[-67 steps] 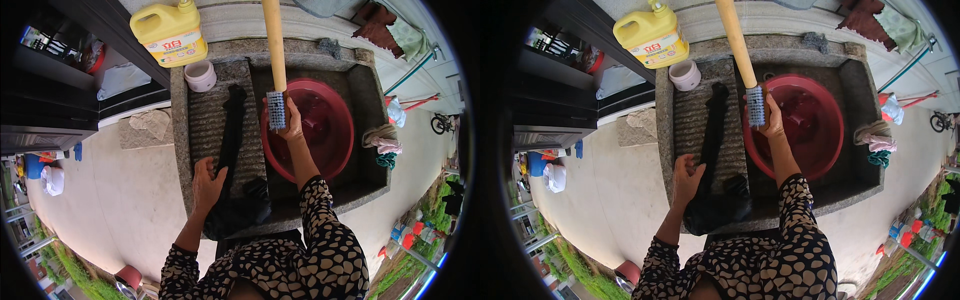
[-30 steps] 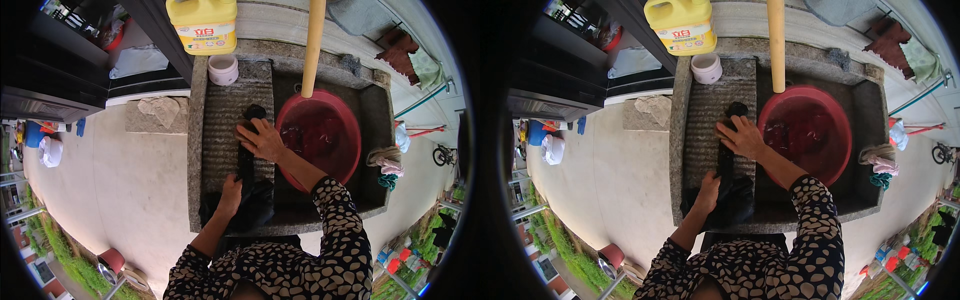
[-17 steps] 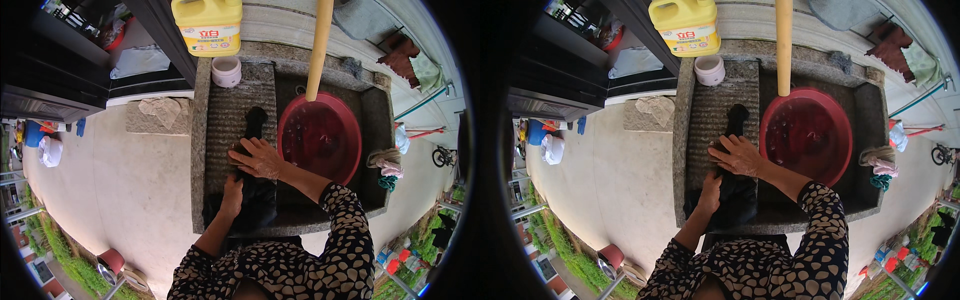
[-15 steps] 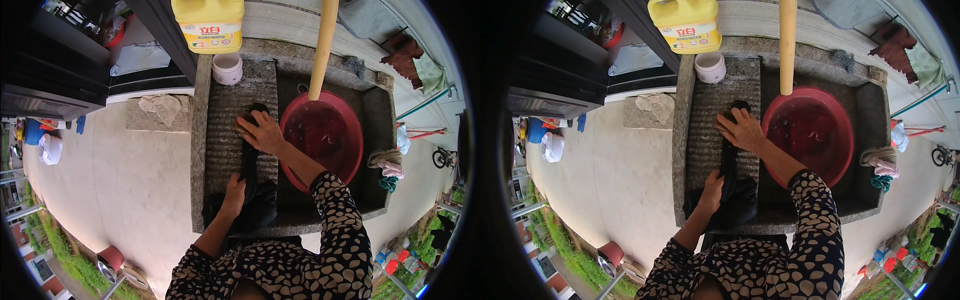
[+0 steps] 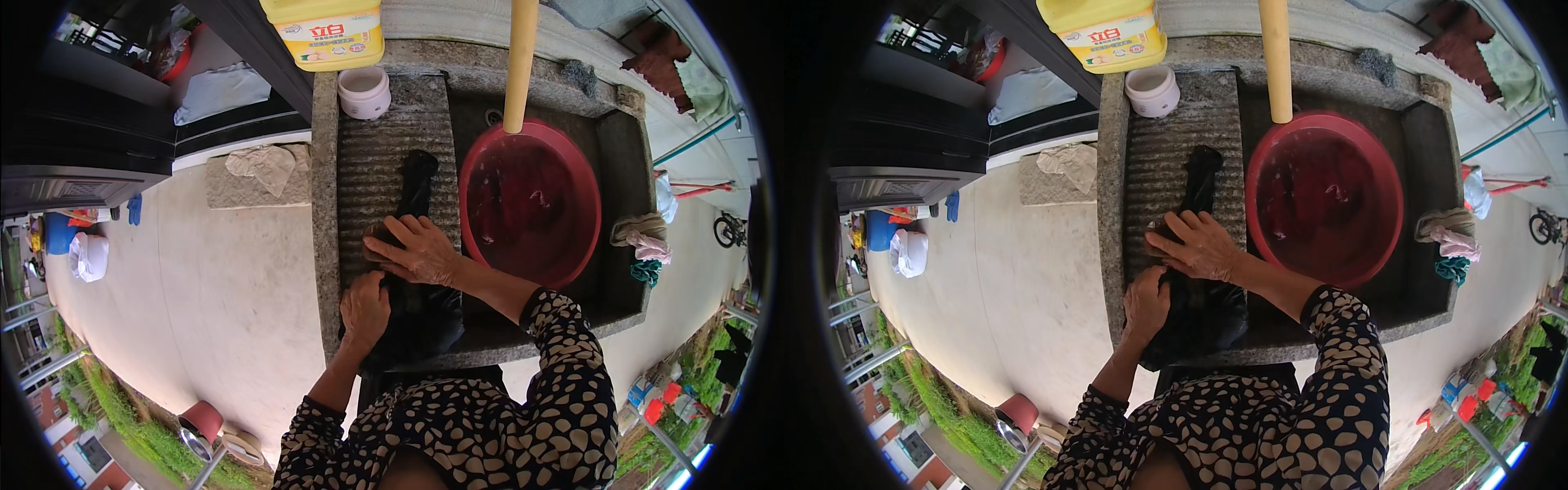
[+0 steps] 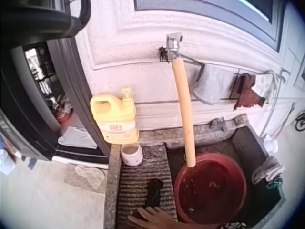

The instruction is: The person washes a light-colored cloth by hand in a red basin filled with water, then scrubs a black garment on a stone washboard using a brush. The person repeatedly scrubs the black garment on the washboard and rinses it in the basin.

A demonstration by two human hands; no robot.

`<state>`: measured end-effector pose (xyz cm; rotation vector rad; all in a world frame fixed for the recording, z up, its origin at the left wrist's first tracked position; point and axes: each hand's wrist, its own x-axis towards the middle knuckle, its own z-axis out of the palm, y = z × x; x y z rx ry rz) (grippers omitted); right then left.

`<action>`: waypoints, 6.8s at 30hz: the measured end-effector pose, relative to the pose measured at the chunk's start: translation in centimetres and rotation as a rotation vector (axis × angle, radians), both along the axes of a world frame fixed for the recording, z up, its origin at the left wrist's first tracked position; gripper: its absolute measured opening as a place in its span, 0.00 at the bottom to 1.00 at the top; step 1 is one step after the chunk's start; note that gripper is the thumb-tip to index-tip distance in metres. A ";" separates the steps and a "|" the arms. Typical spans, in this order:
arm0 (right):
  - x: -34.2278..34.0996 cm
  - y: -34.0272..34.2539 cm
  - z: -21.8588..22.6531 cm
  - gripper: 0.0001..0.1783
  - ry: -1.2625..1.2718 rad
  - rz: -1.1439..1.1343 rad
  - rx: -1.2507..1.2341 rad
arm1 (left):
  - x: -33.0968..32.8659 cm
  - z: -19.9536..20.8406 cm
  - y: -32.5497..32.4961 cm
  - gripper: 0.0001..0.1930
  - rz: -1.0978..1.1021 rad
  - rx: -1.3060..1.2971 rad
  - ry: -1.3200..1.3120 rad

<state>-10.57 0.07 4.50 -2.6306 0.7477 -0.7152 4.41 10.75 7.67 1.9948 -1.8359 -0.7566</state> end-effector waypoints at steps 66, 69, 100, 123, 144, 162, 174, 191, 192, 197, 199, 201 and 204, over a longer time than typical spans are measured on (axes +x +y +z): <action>0.1 -1.2 -0.4 0.20 0.133 -0.955 0.353 | -2.8 -2.4 -11.7 0.17 -0.066 0.019 -0.144; 0.7 5.5 0.9 0.16 -0.339 -0.799 0.254 | -2.9 -2.1 -3.9 0.08 -0.031 -0.434 0.203; -22.3 -4.8 -6.9 0.13 0.692 -0.650 0.274 | -7.8 -5.9 -13.7 0.09 0.237 -0.393 -0.695; -25.6 -9.7 -16.0 0.19 -1.413 -1.060 1.727 | -10.7 -2.3 -13.2 0.25 0.358 0.030 -0.537; -24.1 -8.3 -13.7 0.25 -1.407 -1.034 1.509 | -11.3 -2.9 -16.1 0.21 0.336 -0.106 -0.517; -4.3 5.2 0.9 0.11 -0.555 -0.396 0.382 | -10.4 -4.8 -2.1 0.10 0.466 -0.537 0.153; -4.3 -6.7 -1.2 0.23 -0.020 -0.783 0.113 | -6.1 -2.1 -11.6 0.17 0.184 -0.059 -0.031; -1.1 -7.3 -2.4 0.24 0.073 -0.755 0.154 | -2.9 -4.8 -14.5 0.14 0.099 -0.189 -0.267; -1.8 -5.8 -2.9 0.22 -0.095 -0.753 0.306 | -3.0 -4.9 -13.2 0.13 0.035 -0.325 -0.139; -2.4 4.7 -0.9 0.16 -0.524 -0.676 0.375 | -6.5 -3.0 -3.7 0.08 0.156 -0.540 0.098; -2.9 4.5 -3.1 0.16 -0.448 -0.668 0.204 | -6.3 -3.4 -4.6 0.08 0.049 -0.698 0.079; -2.2 1.3 -2.8 0.17 -0.241 -0.592 0.293 | -4.4 -4.7 -7.0 0.09 -0.024 -0.584 0.002; -2.5 -4.6 -4.6 0.18 0.138 -0.562 0.309 | -4.4 -4.1 -12.7 0.12 0.073 -0.100 0.046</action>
